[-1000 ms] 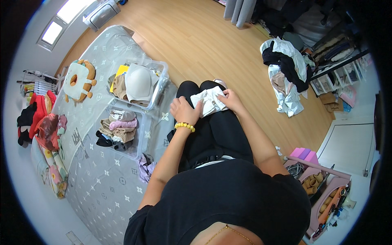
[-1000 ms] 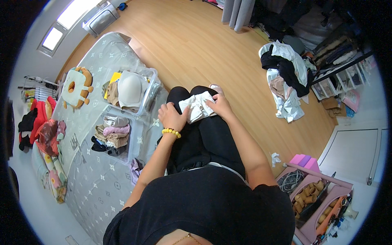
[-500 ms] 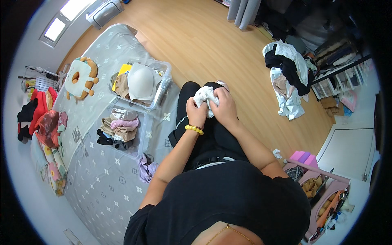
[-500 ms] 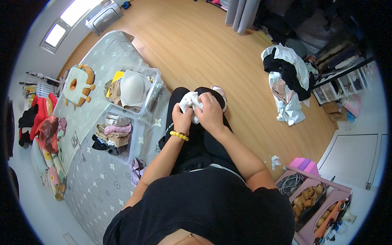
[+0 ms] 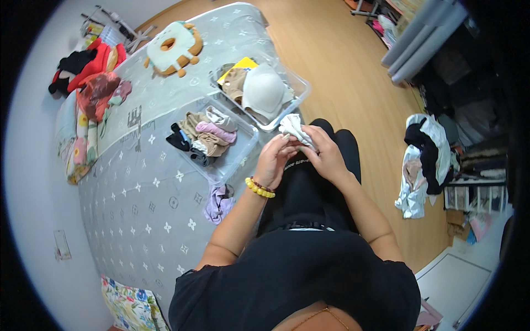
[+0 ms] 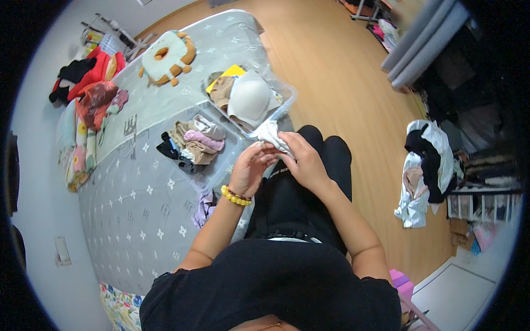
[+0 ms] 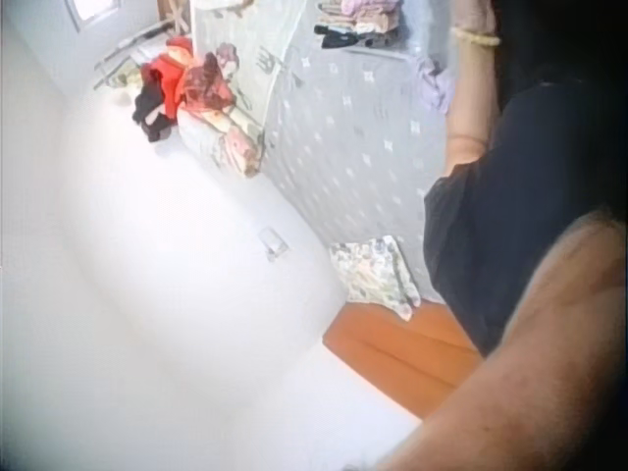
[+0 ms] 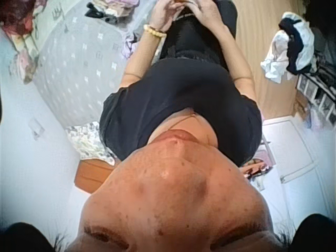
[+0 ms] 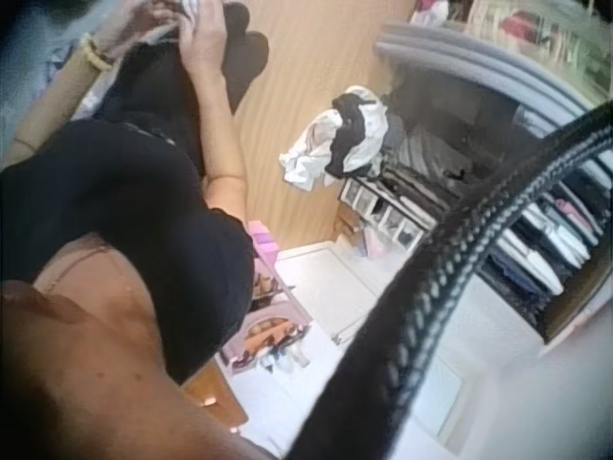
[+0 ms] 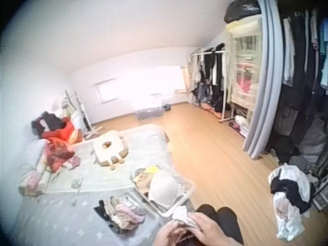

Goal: The person sits on the floor and folds various small clothing items, including underwear and socks, one by one. They place each folded item into a clear plastic storage bin positioned on the bed.

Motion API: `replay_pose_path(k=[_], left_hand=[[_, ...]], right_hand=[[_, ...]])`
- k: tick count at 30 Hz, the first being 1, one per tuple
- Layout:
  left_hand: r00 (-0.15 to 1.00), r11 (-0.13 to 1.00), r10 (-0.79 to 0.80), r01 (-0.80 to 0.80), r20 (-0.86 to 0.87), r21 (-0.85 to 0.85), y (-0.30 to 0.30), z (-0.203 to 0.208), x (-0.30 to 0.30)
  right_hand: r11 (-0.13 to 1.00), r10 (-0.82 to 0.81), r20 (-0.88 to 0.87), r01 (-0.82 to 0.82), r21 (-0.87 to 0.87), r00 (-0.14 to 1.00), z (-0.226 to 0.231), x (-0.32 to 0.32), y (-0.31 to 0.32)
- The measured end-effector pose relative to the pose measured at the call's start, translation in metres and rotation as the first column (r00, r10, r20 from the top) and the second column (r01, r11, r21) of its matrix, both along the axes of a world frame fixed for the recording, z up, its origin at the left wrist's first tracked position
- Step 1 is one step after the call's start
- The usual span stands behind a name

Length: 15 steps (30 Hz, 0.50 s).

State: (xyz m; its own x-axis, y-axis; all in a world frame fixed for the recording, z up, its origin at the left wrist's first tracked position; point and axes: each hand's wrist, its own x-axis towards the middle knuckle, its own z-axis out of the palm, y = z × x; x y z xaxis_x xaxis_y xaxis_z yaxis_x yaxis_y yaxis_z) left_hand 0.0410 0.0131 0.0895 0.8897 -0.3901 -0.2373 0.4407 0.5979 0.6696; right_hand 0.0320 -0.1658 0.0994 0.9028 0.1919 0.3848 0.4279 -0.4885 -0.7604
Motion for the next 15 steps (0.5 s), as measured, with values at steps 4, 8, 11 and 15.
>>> replay_pose_path(k=[4, 8, 11, 15], left_hand=[[0.89, 0.807, 0.21, -0.392, 0.406, 0.441, 0.063, -0.016, 0.035], [0.649, -0.1, -0.082, -0.76, 0.756, 0.642, 0.139, -0.044, 0.093], [0.811, -0.368, -0.239, -0.585, 0.534, 0.723, 0.166, -0.053, 0.117], [0.895, -0.349, -0.376, -0.378, 0.241, 0.858, 0.19, -0.064, 0.114]], right_hand=[[0.999, 0.041, -0.031, -0.04, 0.016, 0.999, 0.019, 0.032, 0.027], [0.998, -0.056, -0.119, 0.06, 0.029, 0.991, 0.035, 0.06, 0.063], [0.999, -0.019, -0.124, 0.012, -0.052, 0.992, 0.031, 0.08, 0.085], [0.976, 0.06, -0.157, -0.09, -0.196, 0.986, 0.027, 0.091, 0.118]])
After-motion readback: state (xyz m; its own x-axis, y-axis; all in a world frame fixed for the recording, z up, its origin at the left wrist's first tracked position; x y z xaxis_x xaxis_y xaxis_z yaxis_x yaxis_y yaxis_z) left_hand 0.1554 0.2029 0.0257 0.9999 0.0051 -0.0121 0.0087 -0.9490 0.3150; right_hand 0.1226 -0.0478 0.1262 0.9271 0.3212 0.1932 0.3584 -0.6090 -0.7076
